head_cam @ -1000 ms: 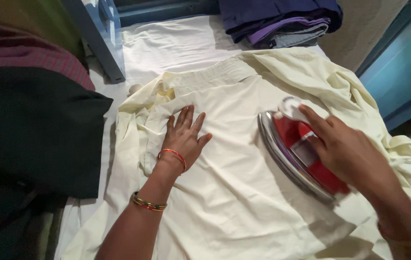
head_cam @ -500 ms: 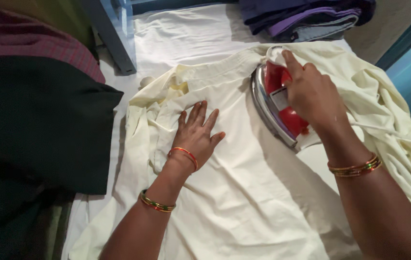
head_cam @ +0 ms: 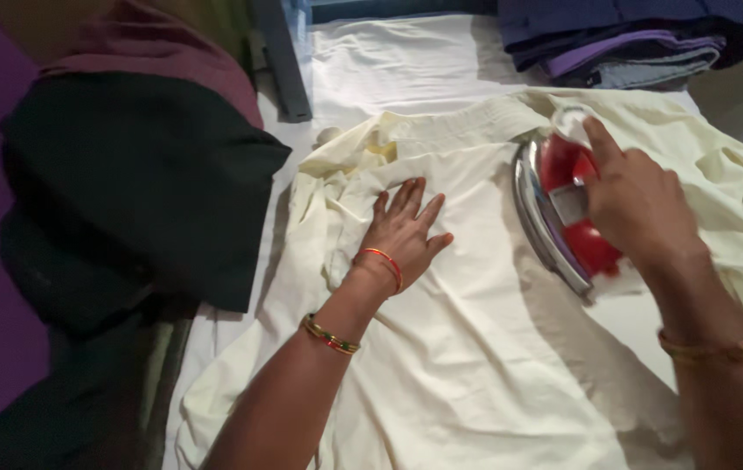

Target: The person irons a shirt using an electric iron on a flat surface, moving the iron across the fabric and smoothing it by hand.

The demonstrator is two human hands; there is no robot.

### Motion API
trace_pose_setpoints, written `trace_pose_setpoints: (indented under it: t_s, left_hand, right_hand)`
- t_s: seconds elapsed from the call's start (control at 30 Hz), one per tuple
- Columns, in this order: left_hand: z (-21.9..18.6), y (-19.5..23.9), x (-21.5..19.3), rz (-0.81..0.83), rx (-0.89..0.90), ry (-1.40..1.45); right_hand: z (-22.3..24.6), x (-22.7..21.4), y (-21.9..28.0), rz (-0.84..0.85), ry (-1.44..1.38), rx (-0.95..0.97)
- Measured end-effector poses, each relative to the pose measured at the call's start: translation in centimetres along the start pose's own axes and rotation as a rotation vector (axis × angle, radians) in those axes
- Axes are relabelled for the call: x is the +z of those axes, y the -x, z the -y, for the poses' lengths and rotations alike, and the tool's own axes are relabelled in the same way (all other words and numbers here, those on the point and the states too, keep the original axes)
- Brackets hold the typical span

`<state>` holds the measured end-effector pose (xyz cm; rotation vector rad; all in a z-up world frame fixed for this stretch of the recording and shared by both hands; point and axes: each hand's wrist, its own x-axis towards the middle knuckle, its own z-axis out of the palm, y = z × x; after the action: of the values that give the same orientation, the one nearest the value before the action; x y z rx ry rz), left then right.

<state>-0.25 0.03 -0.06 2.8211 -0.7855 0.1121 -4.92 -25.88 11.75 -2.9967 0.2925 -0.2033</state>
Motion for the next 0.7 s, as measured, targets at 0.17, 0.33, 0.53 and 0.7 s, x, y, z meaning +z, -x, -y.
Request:
trace_pose_setpoints:
  t_s: [0.17, 0.33, 0.53, 0.7]
  left_hand:
    - [0.2, 0.2, 0.1, -0.009, 0.0, 0.003]
    - [0.1, 0.2, -0.2, 0.02, -0.009, 0.002]
    - [0.0, 0.4, -0.3, -0.008, 0.005, 0.012]
    - [0.0, 0.3, 0.0, -0.021, 0.007, -0.004]
  right_hand:
    - [-1.2, -1.2, 5.1, 0.048, 0.114, -0.002]
    - [-5.2, 0.2, 9.2, 0.165, 0.242, 0.04]
    - [-13.9, 3.9, 15.2, 0.142, 0.193, -0.056]
    - [-14.1, 3.4, 16.8, 0.146, 0.146, -0.071]
